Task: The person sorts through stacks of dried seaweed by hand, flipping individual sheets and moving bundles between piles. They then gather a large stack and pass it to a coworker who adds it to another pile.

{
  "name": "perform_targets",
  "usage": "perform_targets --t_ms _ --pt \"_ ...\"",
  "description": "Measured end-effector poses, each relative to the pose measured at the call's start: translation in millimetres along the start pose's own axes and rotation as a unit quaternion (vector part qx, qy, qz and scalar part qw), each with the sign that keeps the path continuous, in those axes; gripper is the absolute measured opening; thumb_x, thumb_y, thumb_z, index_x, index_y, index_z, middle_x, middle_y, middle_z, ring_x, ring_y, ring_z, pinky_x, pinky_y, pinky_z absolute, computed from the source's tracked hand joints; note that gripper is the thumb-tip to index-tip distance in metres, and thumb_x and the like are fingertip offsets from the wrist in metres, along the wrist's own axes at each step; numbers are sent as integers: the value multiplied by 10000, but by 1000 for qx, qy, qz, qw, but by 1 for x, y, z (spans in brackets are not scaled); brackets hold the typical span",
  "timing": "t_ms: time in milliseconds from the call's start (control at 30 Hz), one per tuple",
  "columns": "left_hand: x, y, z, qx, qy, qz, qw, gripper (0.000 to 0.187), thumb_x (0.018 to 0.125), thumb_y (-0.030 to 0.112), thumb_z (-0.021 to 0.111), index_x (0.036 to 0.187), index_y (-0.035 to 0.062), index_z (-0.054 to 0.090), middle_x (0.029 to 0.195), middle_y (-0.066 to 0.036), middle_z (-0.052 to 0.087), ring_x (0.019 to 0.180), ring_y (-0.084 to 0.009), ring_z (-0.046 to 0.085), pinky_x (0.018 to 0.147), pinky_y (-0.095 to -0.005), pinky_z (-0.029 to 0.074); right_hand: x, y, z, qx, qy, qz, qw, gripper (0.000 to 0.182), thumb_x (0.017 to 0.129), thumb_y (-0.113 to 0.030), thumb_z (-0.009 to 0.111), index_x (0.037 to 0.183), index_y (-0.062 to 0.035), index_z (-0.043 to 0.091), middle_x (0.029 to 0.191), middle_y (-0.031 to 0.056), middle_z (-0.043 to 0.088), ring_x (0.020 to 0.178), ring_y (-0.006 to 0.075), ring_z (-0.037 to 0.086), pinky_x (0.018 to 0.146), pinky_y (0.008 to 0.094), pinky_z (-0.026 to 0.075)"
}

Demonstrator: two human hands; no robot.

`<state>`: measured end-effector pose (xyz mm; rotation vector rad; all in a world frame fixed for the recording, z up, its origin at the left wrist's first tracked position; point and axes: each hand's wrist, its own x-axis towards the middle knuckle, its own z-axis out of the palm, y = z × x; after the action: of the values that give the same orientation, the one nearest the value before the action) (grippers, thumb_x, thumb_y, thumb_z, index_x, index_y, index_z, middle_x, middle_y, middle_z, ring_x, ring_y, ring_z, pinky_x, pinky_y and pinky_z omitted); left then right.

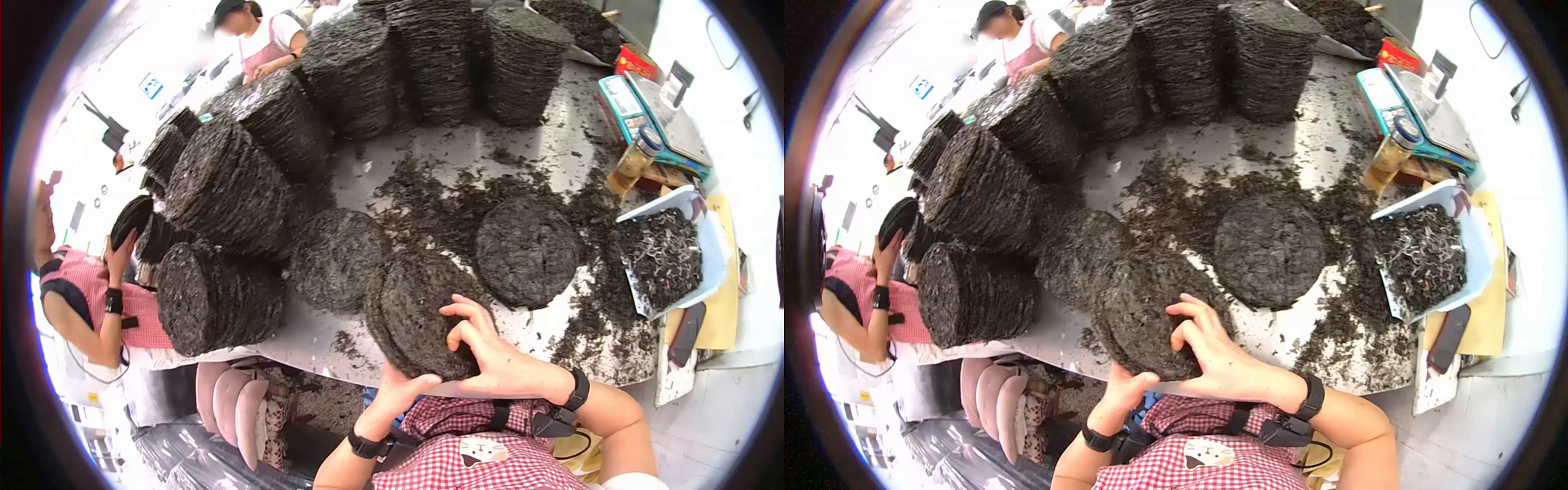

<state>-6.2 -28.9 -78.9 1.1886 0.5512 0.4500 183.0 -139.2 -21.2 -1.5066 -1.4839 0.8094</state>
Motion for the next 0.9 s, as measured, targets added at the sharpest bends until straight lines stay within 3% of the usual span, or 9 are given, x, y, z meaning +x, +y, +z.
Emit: perform_targets --t_ms 167,367,433,467,533,633,700,733,900 --pt "2 14 -1 -68 -17 -58 996 782 739 36 781 1392 35 349 1324 -101 500 1210 -217 498 1044 -381 408 -8 -4 -7 127 -55 60 989 528 785 -336 778 1038 -87 388 1475 189 208 1451 383 87 1141 500 220" --pt "-4 18 -9 -84 16 -62 994 784 776 86 753 1420 40 308 1345 -109 473 1239 -231 471 1064 -396 376 -16 15 -14 321 108 59 939 258 880 -121 674 1027 -82 466 1294 129 479 1168 241 490 1011 373 384" --pt "-8 21 -17 -70 46 -66 994 787 772 77 732 1431 47 302 1347 -106 473 1240 -239 471 1063 -396 375 -25 19 -46 189 262 174 930 176 918 -96 616 1067 -60 530 1185 124 613 1009 180 573 890 331 468" --pt "-9 21 -22 -80 57 -68 993 791 768 70 732 1432 47 301 1349 -104 473 1241 -240 470 1062 -393 375 -30 33 -61 54 347 124 928 280 919 -127 621 1165 -28 529 1220 145 602 1035 180 573 894 329 472" --pt "-12 19 -29 -97 85 -73 989 795 762 42 703 1441 64 291 1348 -104 474 1237 -260 479 1052 -411 388 -33 54 -92 108 421 163 886 466 899 -179 655 1273 31 472 1189 167 606 1101 200 562 970 345 442" --pt "-10 22 -25 -157 109 -54 980 790 771 34 667 1453 88 272 1337 -114 480 1237 -286 483 1045 -459 400 -39 110 -96 -300 543 114 776 500 901 -199 648 1318 -12 446 1196 161 586 1084 262 583 976 367 451" --pt "-7 24 -21 -198 105 -36 974 768 778 23 632 1448 100 265 1328 -138 484 1214 -315 511 1007 -499 443 -49 88 -84 -198 448 123 863 493 896 -237 658 1301 -36 459 1178 145 579 1040 258 605 929 359 489" --pt "-9 26 -22 -220 105 -47 969 760 779 23 632 1443 97 268 1326 -143 487 1206 -318 520 999 -500 452 -49 76 -70 -14 384 159 910 479 902 -279 657 1277 -46 472 1105 123 603 968 220 621 865 342 514" --pt "-4 22 -13 -197 92 -73 973 535 807 103 626 1312 21 470 1245 -145 588 1124 -285 605 923 -453 528 -54 51 -8 393 214 246 860 610 935 -240 641 1407 -13 329 1045 92 623 838 131 603 682 289 522"
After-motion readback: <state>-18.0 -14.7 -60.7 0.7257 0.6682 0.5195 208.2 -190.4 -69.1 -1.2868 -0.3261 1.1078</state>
